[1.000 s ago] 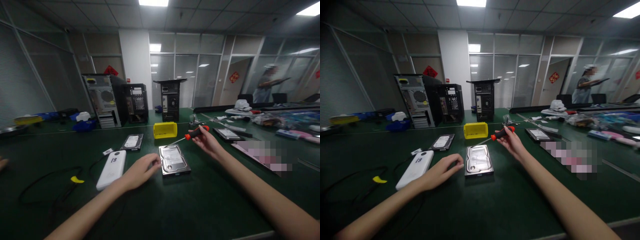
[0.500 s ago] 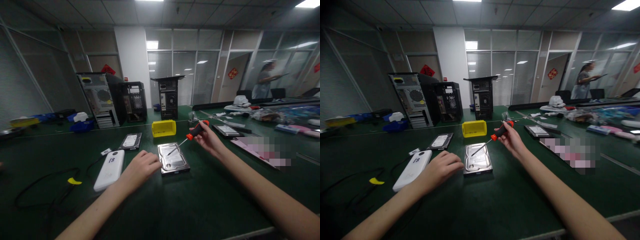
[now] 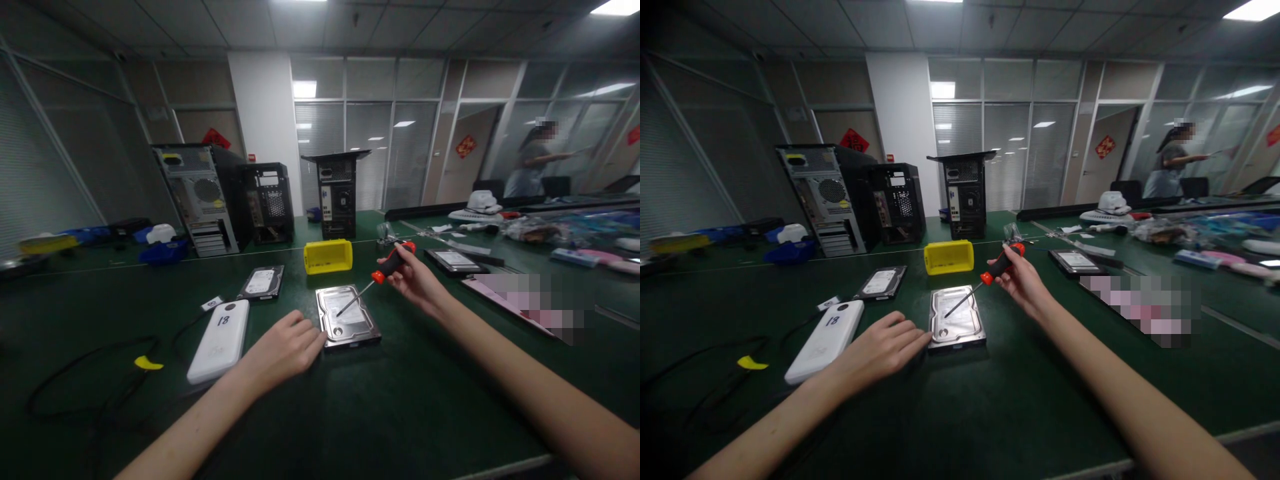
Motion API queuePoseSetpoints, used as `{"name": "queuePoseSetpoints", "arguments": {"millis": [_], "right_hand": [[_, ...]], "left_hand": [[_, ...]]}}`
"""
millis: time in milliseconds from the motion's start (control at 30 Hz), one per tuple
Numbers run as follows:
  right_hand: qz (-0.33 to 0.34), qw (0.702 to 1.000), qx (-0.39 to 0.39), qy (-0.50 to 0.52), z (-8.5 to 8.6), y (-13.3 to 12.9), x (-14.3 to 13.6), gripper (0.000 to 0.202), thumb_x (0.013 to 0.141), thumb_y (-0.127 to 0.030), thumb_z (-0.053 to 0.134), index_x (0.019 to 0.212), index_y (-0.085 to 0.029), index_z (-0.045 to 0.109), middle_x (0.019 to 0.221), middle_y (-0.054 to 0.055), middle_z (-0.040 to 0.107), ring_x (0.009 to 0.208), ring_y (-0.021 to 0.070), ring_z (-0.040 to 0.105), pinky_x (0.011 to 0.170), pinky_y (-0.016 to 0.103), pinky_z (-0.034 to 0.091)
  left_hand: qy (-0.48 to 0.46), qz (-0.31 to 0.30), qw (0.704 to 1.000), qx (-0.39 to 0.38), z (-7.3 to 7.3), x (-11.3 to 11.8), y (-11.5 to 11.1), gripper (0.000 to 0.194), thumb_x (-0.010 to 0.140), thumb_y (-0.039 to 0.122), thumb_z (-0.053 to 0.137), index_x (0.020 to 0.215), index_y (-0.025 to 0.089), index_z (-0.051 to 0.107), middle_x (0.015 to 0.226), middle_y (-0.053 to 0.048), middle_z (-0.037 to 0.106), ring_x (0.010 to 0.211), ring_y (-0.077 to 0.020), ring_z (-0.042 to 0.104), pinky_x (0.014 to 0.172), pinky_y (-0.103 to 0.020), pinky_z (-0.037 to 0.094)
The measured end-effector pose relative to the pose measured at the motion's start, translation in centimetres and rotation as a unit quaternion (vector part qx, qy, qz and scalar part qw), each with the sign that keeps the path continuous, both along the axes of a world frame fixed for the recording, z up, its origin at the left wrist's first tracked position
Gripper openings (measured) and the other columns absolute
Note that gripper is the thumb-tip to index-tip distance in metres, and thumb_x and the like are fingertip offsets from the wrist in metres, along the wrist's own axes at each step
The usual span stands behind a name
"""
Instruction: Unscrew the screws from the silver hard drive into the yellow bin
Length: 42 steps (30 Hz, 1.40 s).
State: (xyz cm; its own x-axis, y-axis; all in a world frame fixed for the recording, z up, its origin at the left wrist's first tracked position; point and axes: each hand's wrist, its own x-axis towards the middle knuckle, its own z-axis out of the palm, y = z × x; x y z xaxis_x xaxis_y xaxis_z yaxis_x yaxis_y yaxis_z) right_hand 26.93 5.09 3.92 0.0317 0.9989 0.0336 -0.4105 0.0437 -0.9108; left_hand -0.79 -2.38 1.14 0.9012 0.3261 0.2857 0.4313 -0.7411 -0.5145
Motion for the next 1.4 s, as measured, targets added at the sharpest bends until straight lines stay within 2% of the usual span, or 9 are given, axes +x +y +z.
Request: {"name": "queuePoseSetpoints", "arguments": {"millis": [200, 367, 533, 767, 1000, 1400], "right_hand": [[0.004, 1.0, -0.005, -0.008, 0.0, -0.01, 0.0, 0.021, 0.087, -0.039, 0.055, 0.087, -0.018, 0.053, 0.093, 0.007, 0.066, 0.05, 0.0052, 0.049, 0.05, 0.016, 0.053], [0.01, 1.0, -0.005, -0.002, -0.15, 0.13, 0.06, 0.024, 0.085, -0.041, 0.057, 0.089, -0.017, 0.055, 0.096, 0.008, 0.066, 0.055, 0.0067, 0.052, 0.052, 0.017, 0.053], [0.017, 1.0, -0.003, 0.014, -0.22, 0.18, 0.03, 0.023, 0.085, -0.04, 0.058, 0.088, -0.018, 0.056, 0.09, 0.007, 0.066, 0.056, 0.0062, 0.054, 0.05, 0.014, 0.053], [0.02, 1.0, -0.003, 0.013, -0.14, 0.11, -0.2, 0.021, 0.091, -0.036, 0.052, 0.081, -0.017, 0.055, 0.085, 0.005, 0.067, 0.043, 0.0023, 0.043, 0.045, 0.012, 0.052], [0.014, 1.0, -0.007, 0.0, -0.24, 0.19, -0.09, 0.02, 0.087, -0.038, 0.057, 0.086, -0.018, 0.055, 0.089, 0.006, 0.068, 0.05, 0.0057, 0.052, 0.048, 0.015, 0.053], [0.015, 1.0, -0.016, 0.012, -0.06, -0.06, -0.19, 0.018, 0.088, -0.036, 0.055, 0.091, -0.019, 0.054, 0.087, 0.005, 0.068, 0.053, 0.0061, 0.053, 0.051, 0.015, 0.052]], "left_hand": [[0.019, -0.011, 1.0, -0.003, -0.37, -0.29, -0.06, 0.026, 0.094, 0.005, 0.042, 0.118, 0.005, 0.053, 0.092, -0.01, 0.069, 0.081, -0.022, 0.063, 0.068, -0.035, 0.045], [0.012, -0.023, 1.0, 0.003, -0.19, -0.27, -0.15, 0.026, 0.095, 0.006, 0.041, 0.118, 0.005, 0.052, 0.093, -0.01, 0.07, 0.081, -0.0215, 0.064, 0.068, -0.035, 0.046], [0.011, -0.029, 0.999, 0.008, -0.05, -0.26, -0.08, 0.025, 0.095, 0.006, 0.04, 0.115, 0.005, 0.054, 0.091, -0.01, 0.07, 0.079, -0.0213, 0.064, 0.068, -0.034, 0.046], [0.009, -0.016, 0.999, -0.033, 0.07, -0.34, -0.14, 0.026, 0.095, 0.008, 0.042, 0.12, 0.008, 0.051, 0.093, -0.01, 0.069, 0.081, -0.0215, 0.063, 0.067, -0.034, 0.045], [-0.004, -0.007, 1.0, -0.028, -0.14, -0.26, -0.06, 0.027, 0.095, 0.006, 0.04, 0.12, 0.009, 0.051, 0.09, -0.008, 0.068, 0.076, -0.019, 0.061, 0.063, -0.03, 0.043], [-0.017, -0.035, 0.999, 0.013, -0.06, -0.54, -0.06, 0.024, 0.097, 0.006, 0.036, 0.111, 0.009, 0.055, 0.083, -0.006, 0.069, 0.069, -0.0167, 0.06, 0.058, -0.03, 0.043]]}}
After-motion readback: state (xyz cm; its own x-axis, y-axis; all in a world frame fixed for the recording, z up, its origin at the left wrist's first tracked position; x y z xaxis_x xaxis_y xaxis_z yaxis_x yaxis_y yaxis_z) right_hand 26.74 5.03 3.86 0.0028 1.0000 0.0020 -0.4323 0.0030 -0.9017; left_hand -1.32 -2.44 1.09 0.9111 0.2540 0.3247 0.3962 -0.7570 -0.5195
